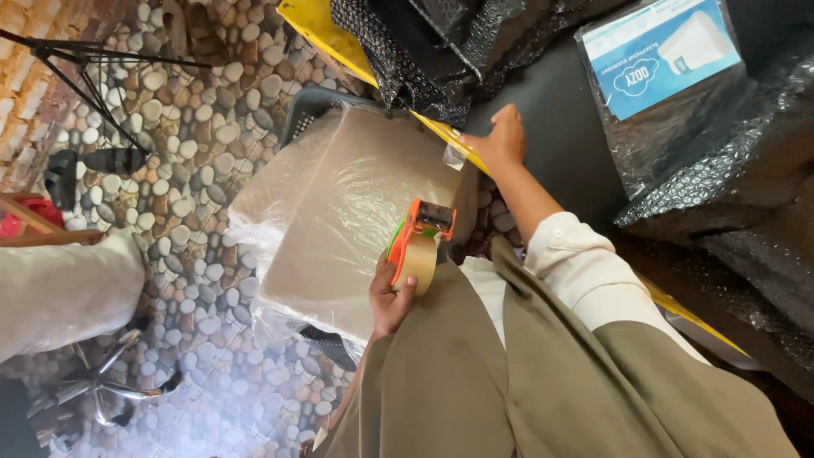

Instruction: Wrapping a blue bag in black bubble wrap and securing it with adhesive tape using a dispenser.

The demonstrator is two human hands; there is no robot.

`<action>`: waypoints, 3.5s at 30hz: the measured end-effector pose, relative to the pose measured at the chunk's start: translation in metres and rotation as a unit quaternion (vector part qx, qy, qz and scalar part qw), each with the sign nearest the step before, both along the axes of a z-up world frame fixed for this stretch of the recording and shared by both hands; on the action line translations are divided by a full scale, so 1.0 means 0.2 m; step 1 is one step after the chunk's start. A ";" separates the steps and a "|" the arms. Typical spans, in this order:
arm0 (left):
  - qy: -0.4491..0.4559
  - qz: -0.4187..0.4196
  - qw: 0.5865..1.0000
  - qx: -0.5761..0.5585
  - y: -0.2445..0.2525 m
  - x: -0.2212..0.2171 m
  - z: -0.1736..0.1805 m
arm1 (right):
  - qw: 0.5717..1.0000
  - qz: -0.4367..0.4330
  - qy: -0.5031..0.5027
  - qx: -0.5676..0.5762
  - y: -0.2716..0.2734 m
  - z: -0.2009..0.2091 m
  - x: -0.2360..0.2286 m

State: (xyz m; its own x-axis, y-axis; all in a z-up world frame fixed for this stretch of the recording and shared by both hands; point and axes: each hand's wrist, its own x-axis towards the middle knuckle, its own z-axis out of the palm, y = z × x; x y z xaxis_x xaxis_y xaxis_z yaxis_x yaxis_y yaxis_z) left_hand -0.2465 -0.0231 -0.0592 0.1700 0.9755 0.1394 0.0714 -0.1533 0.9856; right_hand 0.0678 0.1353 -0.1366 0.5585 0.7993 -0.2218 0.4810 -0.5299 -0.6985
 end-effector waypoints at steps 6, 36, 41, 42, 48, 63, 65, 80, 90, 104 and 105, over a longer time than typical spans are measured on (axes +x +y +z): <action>0.002 -0.007 1.000 -0.010 -0.02 0.14 0.06 | 0.948 0.162 0.220 0.163 -0.37 0.44 -0.04; 0.186 -0.039 0.977 -0.098 -0.23 0.76 0.23 | 0.939 0.306 0.014 0.155 -1.06 1.01 0.34; 0.190 -0.061 0.973 -0.117 -0.27 0.78 0.25 | 0.945 0.268 0.146 0.116 -1.06 1.03 0.53; 0.193 -0.062 0.972 -0.122 -0.27 0.79 0.27 | 0.944 0.262 0.166 0.108 -1.07 1.07 0.56; 0.112 -0.094 0.984 -0.104 -0.33 0.79 0.32 | 0.925 0.245 0.257 0.136 -1.06 1.34 0.73; -0.074 -0.129 0.987 0.060 -0.29 0.72 0.49 | 0.821 0.125 0.553 0.061 -0.80 0.59 0.71; -0.078 -0.118 0.986 0.083 -0.29 0.67 0.39 | 0.782 0.126 0.610 0.016 -0.81 0.48 0.60; 0.032 -0.012 0.954 0.297 -0.12 0.43 0.48 | 0.658 0.085 0.730 -0.163 -0.70 0.05 0.13; 0.023 -0.009 0.954 0.300 0.01 0.19 0.26 | 0.965 0.106 0.234 0.042 -0.58 -0.30 -0.09; 0.025 0.010 0.991 0.131 0.06 0.08 0.20 | 0.994 0.077 -0.080 0.006 -0.23 -0.04 0.07; 0.029 0.006 0.992 0.121 0.06 0.08 0.16 | 0.989 0.081 -0.115 -0.055 -0.22 0.06 0.05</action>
